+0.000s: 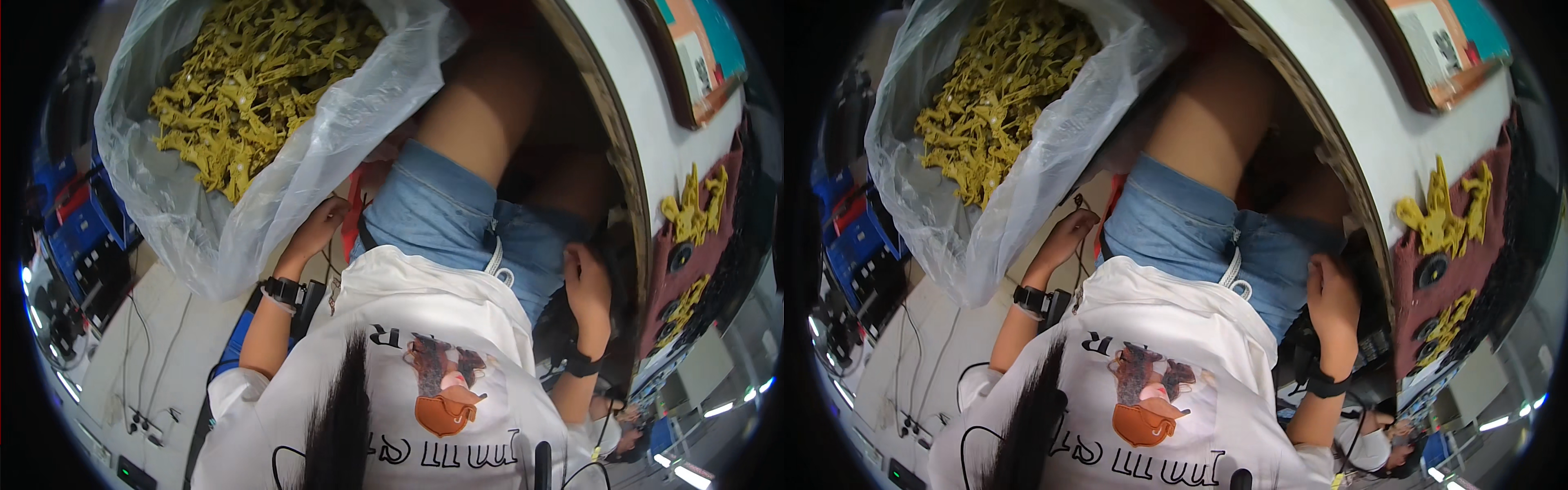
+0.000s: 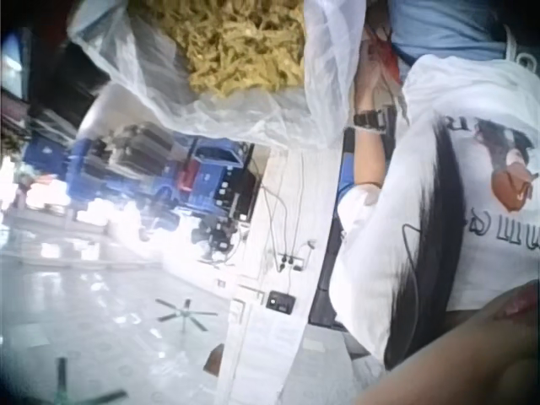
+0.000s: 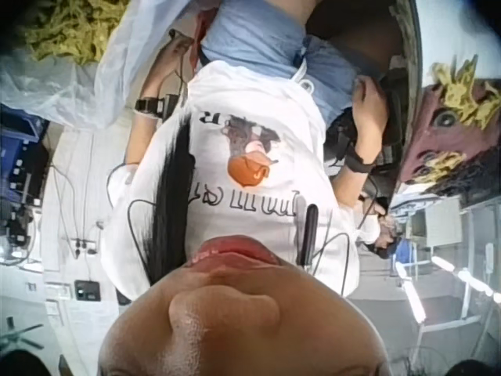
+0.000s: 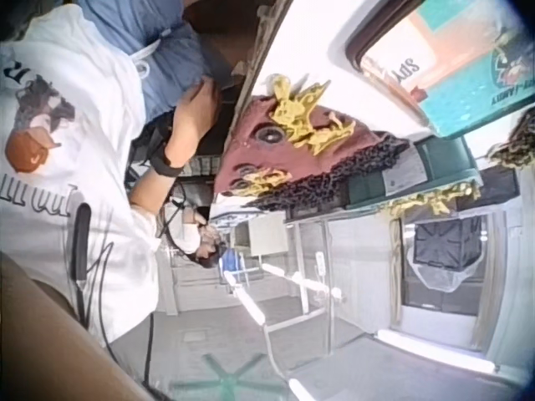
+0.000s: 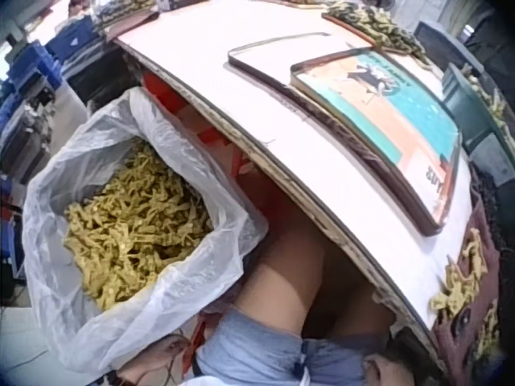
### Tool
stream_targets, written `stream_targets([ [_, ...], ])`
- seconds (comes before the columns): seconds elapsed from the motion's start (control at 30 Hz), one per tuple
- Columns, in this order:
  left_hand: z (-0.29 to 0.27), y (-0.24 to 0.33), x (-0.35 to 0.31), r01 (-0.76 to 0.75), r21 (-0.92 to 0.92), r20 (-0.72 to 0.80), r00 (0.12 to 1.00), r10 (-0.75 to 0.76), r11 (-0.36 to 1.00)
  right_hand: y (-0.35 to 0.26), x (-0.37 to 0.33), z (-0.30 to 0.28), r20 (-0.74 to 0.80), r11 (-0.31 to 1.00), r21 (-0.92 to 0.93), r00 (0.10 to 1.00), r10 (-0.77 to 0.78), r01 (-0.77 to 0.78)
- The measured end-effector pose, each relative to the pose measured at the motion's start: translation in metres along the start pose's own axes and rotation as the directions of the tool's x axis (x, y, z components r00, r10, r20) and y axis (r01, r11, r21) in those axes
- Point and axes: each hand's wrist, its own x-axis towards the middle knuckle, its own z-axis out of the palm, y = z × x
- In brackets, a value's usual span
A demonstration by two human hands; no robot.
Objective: Assembling plastic toy motorcycle components including frames and wheels.
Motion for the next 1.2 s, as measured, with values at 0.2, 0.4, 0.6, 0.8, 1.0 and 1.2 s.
stream_targets([
  [0.2, -0.012, -0.036, -0.019, 0.058, 0.138, -0.067, 0.997, -0.049, 0.989, -0.001, 0.007, 0.014, -0.058, 0.994, -0.038, 0.993, -0.100, 0.098],
  [0.4, -0.011, -0.065, -0.059, 0.248, 0.292, -0.007, 0.966, -0.257, 0.923, 0.004, 0.011, 0.028, -0.041, 0.972, 0.023, 0.971, -0.235, 0.236],
  [0.6, -0.012, -0.054, -0.048, 0.273, 0.323, 0.004, 0.957, -0.289, 0.906, 0.014, 0.012, 0.035, -0.073, 0.963, 0.134, 0.971, -0.227, 0.235],
  [0.8, -0.015, -0.034, -0.043, 0.266, 0.197, -0.009, 0.963, -0.269, 0.944, 0.018, 0.017, 0.039, -0.097, 0.946, 0.187, 0.963, -0.252, 0.266],
  [1.0, -0.023, -0.032, -0.041, 0.247, 0.289, 0.041, 0.962, -0.269, 0.925, 0.024, 0.019, 0.041, -0.097, 0.897, 0.342, 0.960, -0.262, 0.279],
  [1.2, -0.030, -0.022, -0.033, 0.247, 0.253, 0.001, 0.967, -0.256, 0.935, 0.021, 0.015, 0.042, -0.087, 0.863, 0.450, 0.973, -0.215, 0.231],
])
